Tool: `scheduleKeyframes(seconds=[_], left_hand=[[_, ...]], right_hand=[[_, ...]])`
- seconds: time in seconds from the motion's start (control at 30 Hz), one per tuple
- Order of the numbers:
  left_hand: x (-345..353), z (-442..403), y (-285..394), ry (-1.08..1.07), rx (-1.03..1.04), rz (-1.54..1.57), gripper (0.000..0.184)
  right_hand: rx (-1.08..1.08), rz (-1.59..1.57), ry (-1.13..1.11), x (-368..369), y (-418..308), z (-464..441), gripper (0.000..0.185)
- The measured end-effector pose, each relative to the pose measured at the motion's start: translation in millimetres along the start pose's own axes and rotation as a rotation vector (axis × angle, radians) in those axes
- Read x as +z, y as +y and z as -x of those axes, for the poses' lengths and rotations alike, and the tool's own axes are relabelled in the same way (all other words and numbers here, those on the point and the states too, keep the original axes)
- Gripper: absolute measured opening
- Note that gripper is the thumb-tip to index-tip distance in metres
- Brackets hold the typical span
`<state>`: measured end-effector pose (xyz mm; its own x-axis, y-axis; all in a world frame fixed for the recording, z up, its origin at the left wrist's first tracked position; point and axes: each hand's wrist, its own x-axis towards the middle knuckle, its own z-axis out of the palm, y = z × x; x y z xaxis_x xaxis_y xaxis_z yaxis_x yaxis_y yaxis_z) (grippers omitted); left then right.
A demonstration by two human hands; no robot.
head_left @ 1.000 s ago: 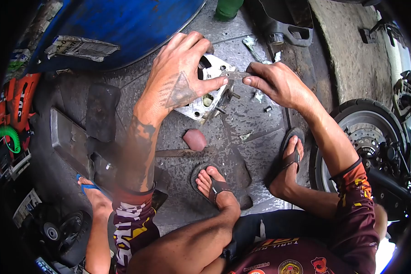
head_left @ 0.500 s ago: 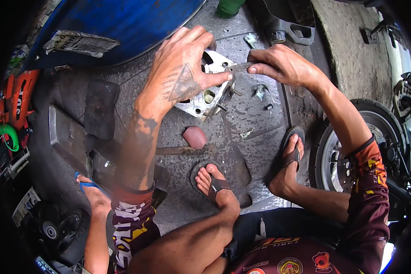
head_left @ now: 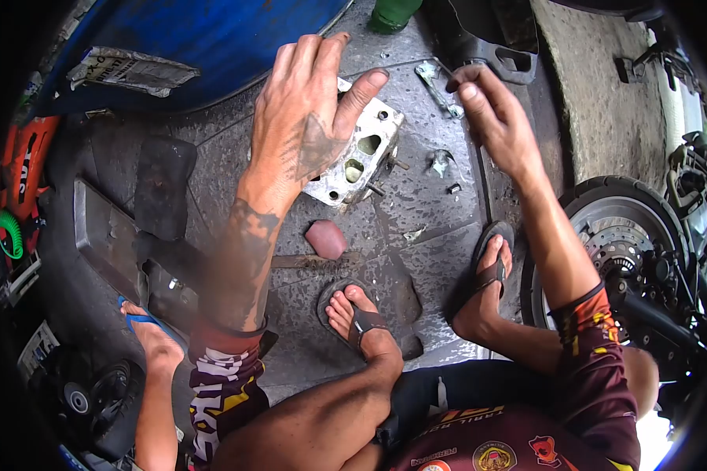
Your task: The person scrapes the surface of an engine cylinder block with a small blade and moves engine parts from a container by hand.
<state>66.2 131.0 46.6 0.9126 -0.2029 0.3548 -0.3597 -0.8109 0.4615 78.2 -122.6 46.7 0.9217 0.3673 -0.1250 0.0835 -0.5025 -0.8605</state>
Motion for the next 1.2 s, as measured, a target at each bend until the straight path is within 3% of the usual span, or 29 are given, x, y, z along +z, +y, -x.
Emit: scheduleKeyframes(seconds=[0.03, 0.1, 0.23, 0.3, 0.5, 0.6, 0.73, 1.2], left_hand=[[1, -1, -1, 0.003, 0.000, 0.005, 0.059], [1, -1, -2, 0.054, 0.001, 0.051, 0.059], [-2, -2, -4, -0.011, -0.183, 0.146, 0.050], [-4, -2, -4, -0.022, -0.251, 0.201, 0.044], [-2, 2, 8, 0.017, -0.464, -0.087, 0.037], [-3, 0, 11, -0.042, -0.448, -0.176, 0.037], [3, -3, 7, -0.088, -0.405, -0.226, 0.039], [5, -4, 6, -0.114, -0.407, -0.219, 0.038]], right_hand=[[0.086, -0.097, 0.077, 10, -5, 9, 0.036], [0.244, -0.174, 0.022, 28, -19, 16, 0.036], [0.195, 0.018, -0.012, 36, -27, 17, 0.030], [0.055, 0.155, 0.019, 36, -26, 20, 0.027], [0.005, 0.308, 0.008, 26, -25, 9, 0.024], [-0.160, 0.432, -0.028, 27, -22, -3, 0.028], [-0.200, 0.464, -0.065, 22, -18, -14, 0.026], [-0.189, 0.433, -0.121, 24, -19, -15, 0.025]])
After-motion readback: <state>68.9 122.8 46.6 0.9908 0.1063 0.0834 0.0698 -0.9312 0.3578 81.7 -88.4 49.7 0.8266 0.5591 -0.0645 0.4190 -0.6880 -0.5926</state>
